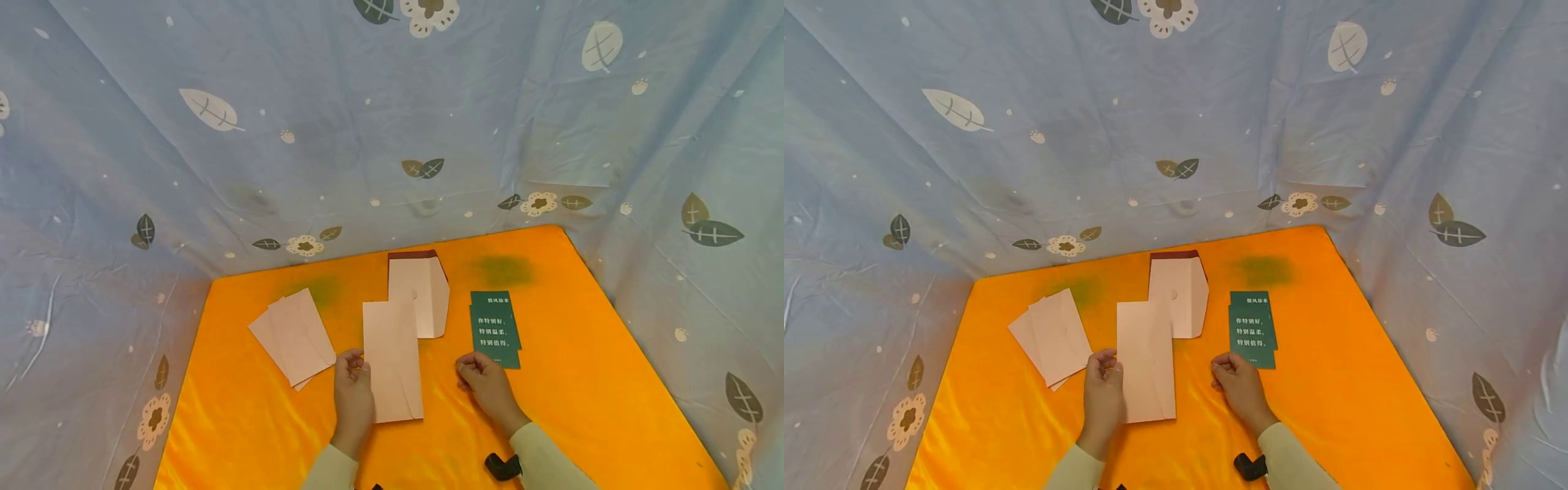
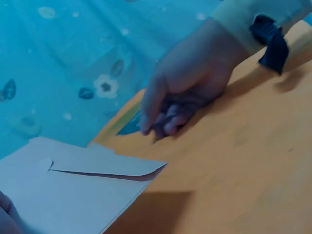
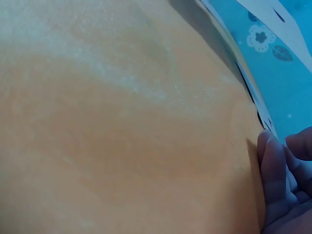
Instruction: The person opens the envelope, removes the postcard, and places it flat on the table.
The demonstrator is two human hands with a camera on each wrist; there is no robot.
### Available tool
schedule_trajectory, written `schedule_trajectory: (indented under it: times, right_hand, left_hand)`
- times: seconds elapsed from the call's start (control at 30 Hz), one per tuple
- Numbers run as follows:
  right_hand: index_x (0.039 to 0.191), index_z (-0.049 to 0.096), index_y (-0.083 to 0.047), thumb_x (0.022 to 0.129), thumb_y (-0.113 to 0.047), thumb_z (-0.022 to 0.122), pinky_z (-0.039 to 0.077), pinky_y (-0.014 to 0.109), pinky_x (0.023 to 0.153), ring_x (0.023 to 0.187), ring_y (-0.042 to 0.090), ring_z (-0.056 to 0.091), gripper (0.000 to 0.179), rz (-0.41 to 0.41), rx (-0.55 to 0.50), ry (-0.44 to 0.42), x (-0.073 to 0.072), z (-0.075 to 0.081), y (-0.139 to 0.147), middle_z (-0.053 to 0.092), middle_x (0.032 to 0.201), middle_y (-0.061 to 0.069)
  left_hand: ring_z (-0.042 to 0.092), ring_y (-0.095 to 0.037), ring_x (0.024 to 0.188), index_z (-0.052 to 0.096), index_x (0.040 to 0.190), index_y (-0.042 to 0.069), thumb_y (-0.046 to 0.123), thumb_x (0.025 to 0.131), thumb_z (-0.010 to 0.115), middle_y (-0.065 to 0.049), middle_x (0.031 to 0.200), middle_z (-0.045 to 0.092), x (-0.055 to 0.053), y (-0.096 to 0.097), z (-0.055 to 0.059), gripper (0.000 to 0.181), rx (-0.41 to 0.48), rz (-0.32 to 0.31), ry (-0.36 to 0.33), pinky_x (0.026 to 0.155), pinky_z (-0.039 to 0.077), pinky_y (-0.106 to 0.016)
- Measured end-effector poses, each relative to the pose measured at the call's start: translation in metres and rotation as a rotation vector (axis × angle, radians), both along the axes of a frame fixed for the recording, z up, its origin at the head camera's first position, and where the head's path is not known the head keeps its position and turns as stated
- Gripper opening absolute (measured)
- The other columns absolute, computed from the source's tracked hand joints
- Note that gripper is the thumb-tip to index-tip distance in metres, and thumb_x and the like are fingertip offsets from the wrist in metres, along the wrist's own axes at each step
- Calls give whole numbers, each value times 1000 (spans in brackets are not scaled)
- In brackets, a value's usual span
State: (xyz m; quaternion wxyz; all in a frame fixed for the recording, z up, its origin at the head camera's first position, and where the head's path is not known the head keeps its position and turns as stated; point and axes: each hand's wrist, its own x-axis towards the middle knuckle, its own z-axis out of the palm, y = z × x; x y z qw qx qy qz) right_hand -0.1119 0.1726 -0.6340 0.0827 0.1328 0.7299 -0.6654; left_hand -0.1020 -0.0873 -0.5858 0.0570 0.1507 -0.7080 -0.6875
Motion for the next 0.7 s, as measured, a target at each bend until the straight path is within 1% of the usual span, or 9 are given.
schedule_trajectory:
  times: [0.1, 0.23, 0.33, 0.5, 0.6, 0.7]
  right_hand:
    - [111, 72, 5, 106, -2, 68, 60, 29, 70, 76, 28, 69, 10, -8, 5, 8, 0, -1, 0, 68, 88, 14]
    - [110, 72, 4, 106, -2, 69, 61, 29, 70, 75, 27, 69, 9, -11, 22, 13, 0, -2, -1, 68, 87, 14]
    - [110, 72, 4, 105, -3, 69, 61, 29, 69, 75, 27, 69, 9, -18, 28, 12, 0, -3, -2, 68, 87, 13]
    - [110, 73, 4, 106, -4, 69, 61, 29, 68, 74, 28, 69, 9, -25, 26, 19, 0, -3, -2, 69, 87, 14]
    - [110, 73, 4, 106, -5, 70, 60, 30, 67, 73, 28, 68, 10, -22, 33, 27, -1, -3, -2, 69, 86, 14]
    - [110, 73, 4, 106, -6, 70, 60, 30, 66, 72, 28, 68, 11, -18, 44, 30, -2, -4, -2, 69, 85, 13]
  left_hand:
    - [45, -24, 97, 54, 133, 0, -4, 110, 53, -14, 116, 48, 7, 6, -3, 23, 21, -6, -29, 83, 43, -25]
    - [47, -25, 99, 55, 132, 0, -5, 110, 53, -14, 115, 49, 18, 14, -6, 23, 29, 8, -43, 84, 44, -26]
    - [47, -24, 95, 56, 130, 1, -6, 109, 54, -12, 111, 50, 25, 20, -13, 22, -13, 25, -55, 80, 43, -27]
    - [48, -23, 86, 57, 125, 0, -11, 105, 54, -10, 102, 51, 34, 27, -24, 23, -90, 53, -107, 71, 42, -27]
    - [51, -23, 84, 59, 121, -1, -14, 102, 56, -10, 99, 52, 36, 28, -29, 23, -130, 66, -114, 70, 44, -27]
    - [54, -21, 80, 61, 117, -2, -13, 100, 61, -9, 94, 55, 36, 24, -32, 21, -200, 51, -124, 69, 47, -27]
